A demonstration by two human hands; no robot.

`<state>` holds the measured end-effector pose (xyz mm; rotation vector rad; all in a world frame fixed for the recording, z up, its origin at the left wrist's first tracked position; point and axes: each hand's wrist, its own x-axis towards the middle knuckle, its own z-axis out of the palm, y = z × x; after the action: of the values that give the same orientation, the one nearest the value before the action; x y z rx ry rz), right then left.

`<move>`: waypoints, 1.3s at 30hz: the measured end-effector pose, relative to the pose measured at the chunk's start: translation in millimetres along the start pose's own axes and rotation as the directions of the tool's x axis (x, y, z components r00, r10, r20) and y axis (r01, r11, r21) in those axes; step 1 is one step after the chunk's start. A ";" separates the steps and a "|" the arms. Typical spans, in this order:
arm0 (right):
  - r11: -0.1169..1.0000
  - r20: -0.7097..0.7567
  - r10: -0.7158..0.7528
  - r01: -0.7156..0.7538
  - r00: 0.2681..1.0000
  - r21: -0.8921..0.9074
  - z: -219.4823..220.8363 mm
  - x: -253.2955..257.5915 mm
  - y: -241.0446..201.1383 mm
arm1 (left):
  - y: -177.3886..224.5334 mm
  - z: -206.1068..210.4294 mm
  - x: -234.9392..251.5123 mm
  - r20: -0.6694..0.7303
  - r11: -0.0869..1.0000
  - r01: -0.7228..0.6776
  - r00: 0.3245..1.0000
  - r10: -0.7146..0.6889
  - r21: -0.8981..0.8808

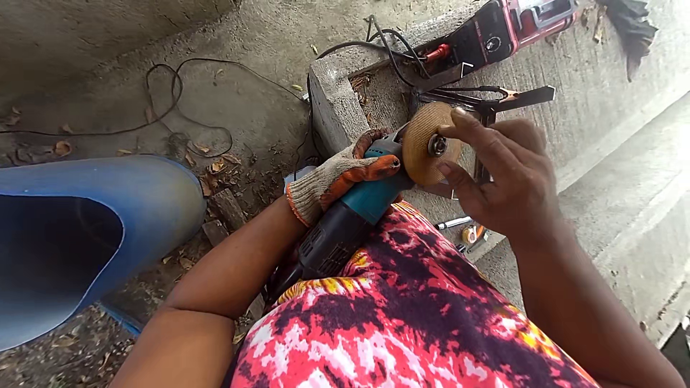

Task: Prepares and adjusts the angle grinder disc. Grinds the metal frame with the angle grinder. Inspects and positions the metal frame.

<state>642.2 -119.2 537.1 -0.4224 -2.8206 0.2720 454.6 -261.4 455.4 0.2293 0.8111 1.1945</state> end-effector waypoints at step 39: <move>0.857 -0.186 0.307 -0.186 0.934 0.480 4.0 -29.2 3.3 | -35.0 -53.3 10.6 0.441 0.959 0.062 0.895 0.069 -0.277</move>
<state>668.7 -125.8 525.6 -0.6578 -2.3409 0.8495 446.2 -278.7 393.7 0.2553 0.2296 1.1851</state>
